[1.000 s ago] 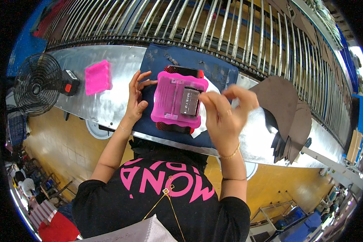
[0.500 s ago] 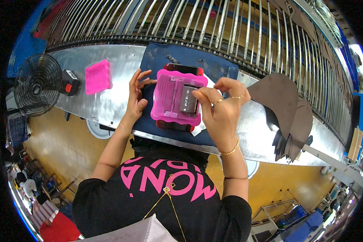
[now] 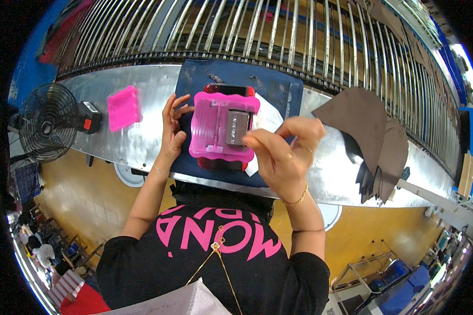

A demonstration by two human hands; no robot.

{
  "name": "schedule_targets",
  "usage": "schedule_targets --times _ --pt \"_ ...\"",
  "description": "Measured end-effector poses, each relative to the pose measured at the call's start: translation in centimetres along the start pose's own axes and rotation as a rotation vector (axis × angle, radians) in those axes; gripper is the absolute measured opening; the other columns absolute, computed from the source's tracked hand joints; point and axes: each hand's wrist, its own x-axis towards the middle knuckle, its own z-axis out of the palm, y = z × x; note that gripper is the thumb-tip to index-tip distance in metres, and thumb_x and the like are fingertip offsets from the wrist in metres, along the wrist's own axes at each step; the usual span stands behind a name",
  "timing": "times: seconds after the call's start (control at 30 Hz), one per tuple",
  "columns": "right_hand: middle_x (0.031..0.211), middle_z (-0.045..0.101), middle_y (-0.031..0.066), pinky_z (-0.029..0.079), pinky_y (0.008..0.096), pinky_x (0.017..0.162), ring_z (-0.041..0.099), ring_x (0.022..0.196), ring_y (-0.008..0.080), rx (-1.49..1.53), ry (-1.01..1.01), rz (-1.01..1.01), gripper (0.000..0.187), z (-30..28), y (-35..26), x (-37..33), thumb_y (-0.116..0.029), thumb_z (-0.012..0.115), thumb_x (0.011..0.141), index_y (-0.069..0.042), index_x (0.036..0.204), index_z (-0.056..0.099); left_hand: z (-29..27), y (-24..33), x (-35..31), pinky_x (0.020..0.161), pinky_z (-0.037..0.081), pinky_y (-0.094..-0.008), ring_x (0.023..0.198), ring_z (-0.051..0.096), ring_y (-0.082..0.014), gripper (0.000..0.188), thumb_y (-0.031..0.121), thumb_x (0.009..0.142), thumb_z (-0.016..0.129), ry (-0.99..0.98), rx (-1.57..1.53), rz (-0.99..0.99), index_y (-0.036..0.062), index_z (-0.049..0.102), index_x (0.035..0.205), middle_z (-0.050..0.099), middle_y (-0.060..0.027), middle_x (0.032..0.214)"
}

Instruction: The person cleans a pink plastic mold using a small tool to scrape residue and a white cloth to wipe the surface. They also handle brown fabric pieces, placing them on a nearby rack.

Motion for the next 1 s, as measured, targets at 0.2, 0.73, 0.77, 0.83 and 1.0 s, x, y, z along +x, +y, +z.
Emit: schedule_targets --times 0.2,0.73,0.77,0.83,1.0 --pt "0.082 0.043 0.0012 0.031 0.0373 0.078 0.044 0.078 0.0201 0.053 0.023 -0.021 0.017 -0.7 -0.2 -0.5 -0.024 0.082 0.073 -0.017 0.084 0.072 -0.1 0.6 0.6 0.113 0.029 -0.0484 0.121 0.057 -0.0269 0.102 0.068 0.083 0.062 -0.011 0.038 -0.003 0.0130 0.016 0.156 0.040 -0.0178 0.147" --pt "0.084 0.043 0.0007 0.028 0.0344 0.074 0.042 0.076 0.0182 0.071 0.115 0.032 0.018 -0.3 0.3 0.4 -0.024 0.084 0.071 -0.016 0.083 0.074 -0.2 0.2 0.5 0.113 0.028 -0.0492 0.121 0.057 -0.0277 0.103 0.068 0.084 0.061 -0.005 0.035 0.009 0.0112 0.016 0.156 0.040 -0.0188 0.147" --pt "0.084 0.042 0.0006 0.028 0.0342 0.074 0.042 0.076 0.0179 0.074 0.148 0.029 0.018 -0.1 0.5 0.7 -0.024 0.084 0.071 -0.016 0.083 0.074 -0.1 0.2 0.5 0.113 0.028 -0.0492 0.121 0.057 -0.0276 0.103 0.068 0.083 0.061 -0.005 0.035 0.007 0.0112 0.016 0.156 0.040 -0.0188 0.147" --pt "0.083 0.043 -0.0001 0.028 0.0339 0.073 0.042 0.076 0.0168 0.078 0.167 0.028 0.017 0.4 0.7 1.0 -0.024 0.083 0.072 -0.016 0.083 0.074 -0.1 0.2 0.5 0.113 0.028 -0.0490 0.121 0.057 -0.0273 0.103 0.068 0.083 0.061 -0.009 0.031 0.007 0.0113 0.016 0.156 0.040 -0.0187 0.147" --pt "0.083 0.043 -0.0004 0.027 0.0336 0.073 0.042 0.073 0.0160 0.055 0.174 0.005 0.016 1.3 1.3 1.2 -0.025 0.083 0.074 -0.017 0.083 0.074 -0.1 0.2 0.5 0.113 0.028 -0.0481 0.122 0.056 -0.0262 0.102 0.068 0.083 0.062 -0.014 0.011 -0.003 0.0115 0.016 0.156 0.041 -0.0182 0.147"
